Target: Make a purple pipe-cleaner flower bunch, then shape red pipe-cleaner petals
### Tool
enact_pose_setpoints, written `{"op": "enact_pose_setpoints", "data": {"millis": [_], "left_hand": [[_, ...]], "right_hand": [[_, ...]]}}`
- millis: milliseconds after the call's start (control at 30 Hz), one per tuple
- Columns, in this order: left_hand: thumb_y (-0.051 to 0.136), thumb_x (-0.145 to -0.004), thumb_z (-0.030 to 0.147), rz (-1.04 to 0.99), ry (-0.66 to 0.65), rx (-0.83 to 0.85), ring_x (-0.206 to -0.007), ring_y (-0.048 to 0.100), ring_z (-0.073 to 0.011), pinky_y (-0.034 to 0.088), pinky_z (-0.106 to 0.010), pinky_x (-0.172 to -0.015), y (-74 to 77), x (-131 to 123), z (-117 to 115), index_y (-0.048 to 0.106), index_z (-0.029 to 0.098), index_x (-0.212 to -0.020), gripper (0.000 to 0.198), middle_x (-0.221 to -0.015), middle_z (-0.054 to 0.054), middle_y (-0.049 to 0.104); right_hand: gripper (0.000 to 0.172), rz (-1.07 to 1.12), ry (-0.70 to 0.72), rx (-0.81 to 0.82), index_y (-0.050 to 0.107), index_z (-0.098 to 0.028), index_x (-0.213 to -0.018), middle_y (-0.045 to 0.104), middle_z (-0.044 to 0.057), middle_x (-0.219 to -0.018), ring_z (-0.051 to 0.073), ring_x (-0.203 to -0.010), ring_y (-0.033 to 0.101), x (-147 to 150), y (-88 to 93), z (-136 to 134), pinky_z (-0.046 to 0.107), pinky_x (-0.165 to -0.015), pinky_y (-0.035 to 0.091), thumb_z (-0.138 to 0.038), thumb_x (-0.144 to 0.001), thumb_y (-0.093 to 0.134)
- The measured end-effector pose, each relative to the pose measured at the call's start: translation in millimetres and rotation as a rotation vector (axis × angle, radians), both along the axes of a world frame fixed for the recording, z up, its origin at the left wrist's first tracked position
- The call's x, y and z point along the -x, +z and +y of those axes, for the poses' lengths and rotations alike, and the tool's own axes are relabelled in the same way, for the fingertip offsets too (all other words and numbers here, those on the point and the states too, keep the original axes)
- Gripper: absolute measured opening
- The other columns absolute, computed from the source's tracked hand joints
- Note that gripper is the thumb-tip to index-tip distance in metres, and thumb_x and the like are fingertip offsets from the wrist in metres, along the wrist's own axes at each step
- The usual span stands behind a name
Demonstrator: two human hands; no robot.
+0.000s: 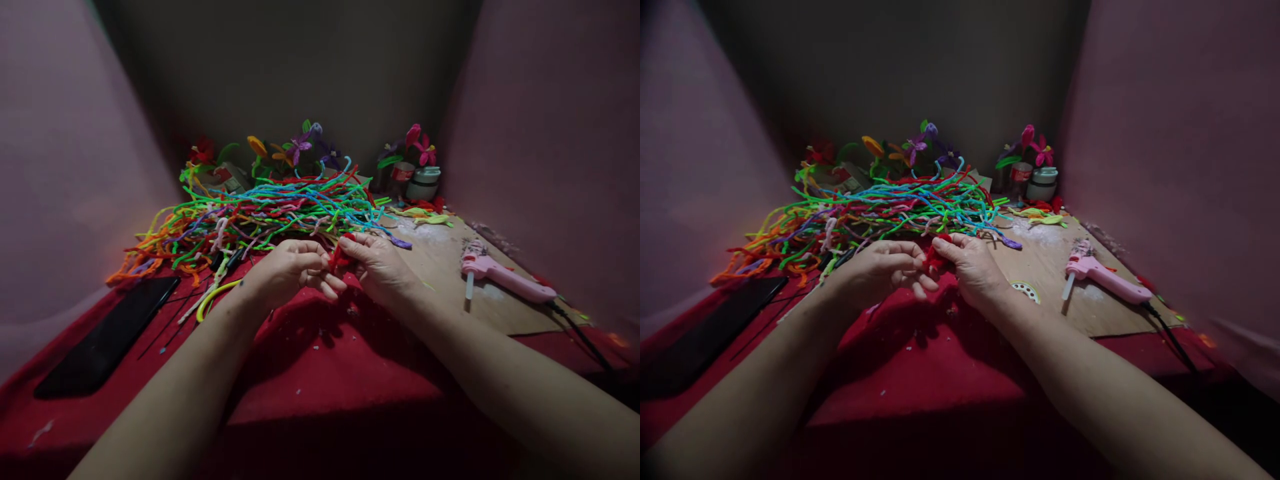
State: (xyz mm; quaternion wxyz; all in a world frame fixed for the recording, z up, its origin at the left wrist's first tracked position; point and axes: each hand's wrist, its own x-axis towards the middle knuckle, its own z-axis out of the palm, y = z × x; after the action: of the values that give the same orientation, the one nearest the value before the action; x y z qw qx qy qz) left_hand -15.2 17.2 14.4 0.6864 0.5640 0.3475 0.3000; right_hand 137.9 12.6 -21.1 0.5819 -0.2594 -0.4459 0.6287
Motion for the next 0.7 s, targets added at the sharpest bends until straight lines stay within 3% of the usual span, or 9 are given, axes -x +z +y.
{"op": "enact_pose_setpoints", "data": {"millis": [167,300,433,700], "left_hand": [[0.055,-0.061,0.011,0.126,0.034,0.023,-0.049,0.065,-0.021,0.051,-0.027,-0.05,4.3,-1.4,-2.8,0.051,0.011,-0.058,0.005,-0.052,-0.011,0.065],[0.051,-0.063,0.009,0.277,0.121,-0.069,-0.042,0.063,-0.0181,0.047,-0.023,-0.045,4.7,-6.6,-6.3,0.048,0.013,-0.059,0.006,-0.048,-0.008,0.064],[0.048,-0.066,0.009,0.279,0.195,-0.122,-0.047,0.065,-0.0198,0.048,-0.023,-0.042,0.1,-12.5,-8.8,0.044,0.015,-0.061,0.009,-0.046,-0.002,0.06],[0.044,-0.078,0.017,0.288,0.148,-0.093,-0.037,0.059,-0.0172,0.046,-0.024,-0.035,-0.7,-16.1,-14.3,0.041,0.017,-0.07,0.009,-0.045,-0.002,0.06]], "right_hand": [[0.015,-0.047,0.006,0.005,0.058,-0.014,-0.064,0.059,-0.002,-0.054,0.009,-0.046,0.052,1.3,-0.3,-3.5,0.023,-0.051,0.041,-0.026,-0.07,0.066],[0.017,-0.105,0.023,0.0,0.057,-0.014,-0.065,0.06,-0.001,-0.054,0.009,-0.047,0.054,1.5,0.2,-5.8,0.023,-0.052,0.042,-0.028,-0.071,0.065],[0.017,-0.136,0.019,-0.006,0.056,-0.014,-0.067,0.06,-0.001,-0.057,0.009,-0.049,0.054,1.7,-0.8,-6.0,0.022,-0.052,0.042,-0.028,-0.071,0.065],[0.018,-0.163,0.036,-0.055,0.055,-0.015,-0.07,0.059,-0.002,-0.06,0.008,-0.051,0.052,2.1,-3.8,-4.2,0.022,-0.054,0.041,-0.029,-0.071,0.065]]}}
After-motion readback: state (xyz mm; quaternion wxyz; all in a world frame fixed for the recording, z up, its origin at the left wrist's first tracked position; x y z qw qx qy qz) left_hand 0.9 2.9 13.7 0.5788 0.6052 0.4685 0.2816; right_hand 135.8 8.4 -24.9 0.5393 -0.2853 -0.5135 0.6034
